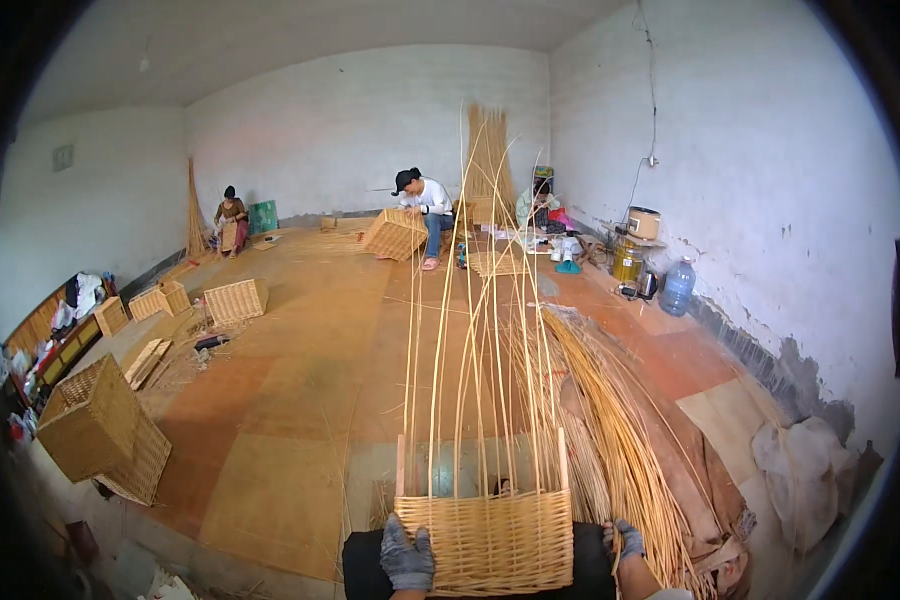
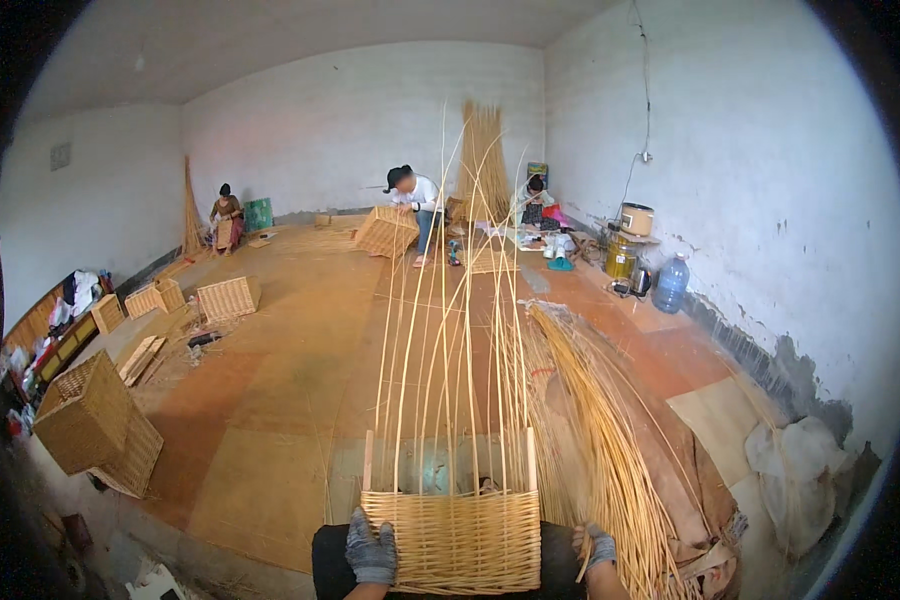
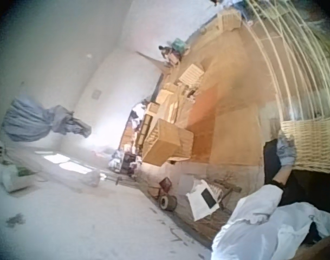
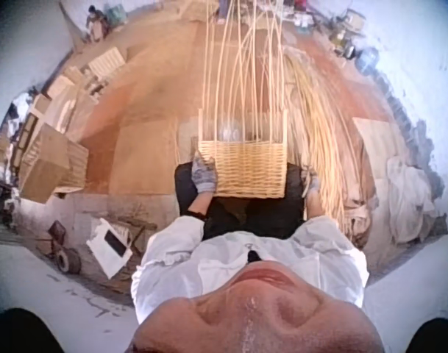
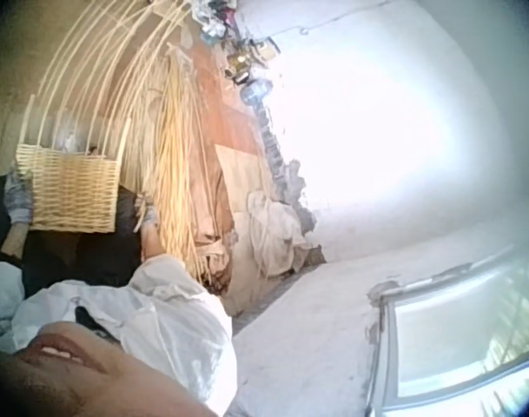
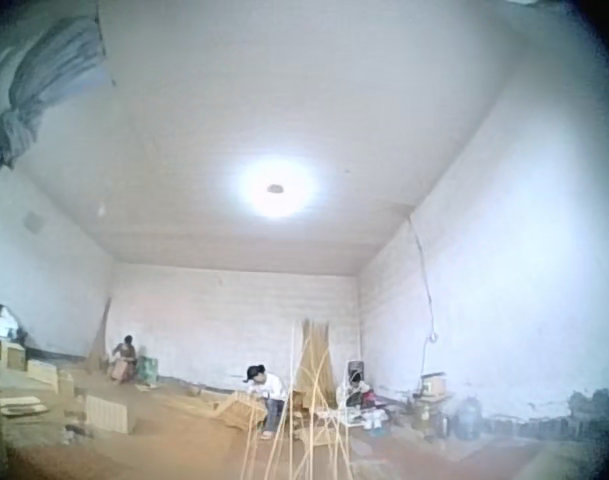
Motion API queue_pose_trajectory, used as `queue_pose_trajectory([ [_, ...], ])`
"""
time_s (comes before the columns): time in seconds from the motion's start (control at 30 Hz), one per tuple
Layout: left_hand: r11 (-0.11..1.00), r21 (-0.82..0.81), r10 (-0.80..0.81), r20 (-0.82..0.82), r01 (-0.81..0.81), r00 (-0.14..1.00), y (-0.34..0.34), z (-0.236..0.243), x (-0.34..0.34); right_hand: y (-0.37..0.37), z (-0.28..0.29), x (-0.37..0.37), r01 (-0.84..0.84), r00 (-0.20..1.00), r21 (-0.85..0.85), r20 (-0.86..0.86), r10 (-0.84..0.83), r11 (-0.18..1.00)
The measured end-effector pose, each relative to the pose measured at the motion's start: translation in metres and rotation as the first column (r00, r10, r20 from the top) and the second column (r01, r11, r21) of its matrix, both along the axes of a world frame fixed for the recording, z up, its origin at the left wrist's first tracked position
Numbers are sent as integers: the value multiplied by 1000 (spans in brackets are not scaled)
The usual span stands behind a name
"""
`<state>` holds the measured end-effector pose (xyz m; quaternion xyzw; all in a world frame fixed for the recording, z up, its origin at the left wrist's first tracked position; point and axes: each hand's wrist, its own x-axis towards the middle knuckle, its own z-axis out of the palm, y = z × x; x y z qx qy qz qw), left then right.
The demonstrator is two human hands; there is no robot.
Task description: Weaving the sides of a wicker or willow basket using vertical stakes and horizontal weaving strips.
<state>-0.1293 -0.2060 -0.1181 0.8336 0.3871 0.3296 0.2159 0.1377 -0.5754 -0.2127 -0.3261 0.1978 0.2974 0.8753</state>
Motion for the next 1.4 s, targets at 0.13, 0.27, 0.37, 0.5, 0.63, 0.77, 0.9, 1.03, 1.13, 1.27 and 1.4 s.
queue_pose_trajectory([
  [0.13,999,-29,35,-27,-36,999,0,-4,0,6,16,-24,68,997,172,-43,-62,983],
  [0.27,996,-86,21,-2,-21,1000,-5,-2,5,-20,16,-7,80,995,396,-84,-51,915],
  [0.37,997,-80,16,-31,-18,999,-7,6,9,-12,33,-21,108,990,543,-136,-39,833],
  [0.5,997,-54,48,-58,-51,997,-10,4,8,-10,56,-39,22,1000,512,5,-28,859],
  [0.63,998,-46,40,-62,-43,997,-16,4,12,-28,22,-31,-106,994,569,57,89,815],
  [0.77,997,-33,66,-71,-69,995,-12,6,8,-32,18,-36,-146,989,514,91,115,845],
  [0.9,997,-22,67,-93,-69,993,-11,3,11,-34,7,-34,-141,969,301,236,70,943],
  [1.03,999,37,37,-6,-37,999,-17,14,29,-30,68,-46,-31,959,43,281,17,999],
  [1.13,992,117,63,-189,-41,980,-13,3,32,-18,86,-37,-86,986,105,148,70,991],
  [1.27,964,-95,-252,-13,249,968,-113,64,51,0,37,-35,-152,971,252,219,97,956],
  [1.4,-82,-991,-770,130,106,625,-244,88,97,-31,35,-41,-74,985,340,170,16,938],
])
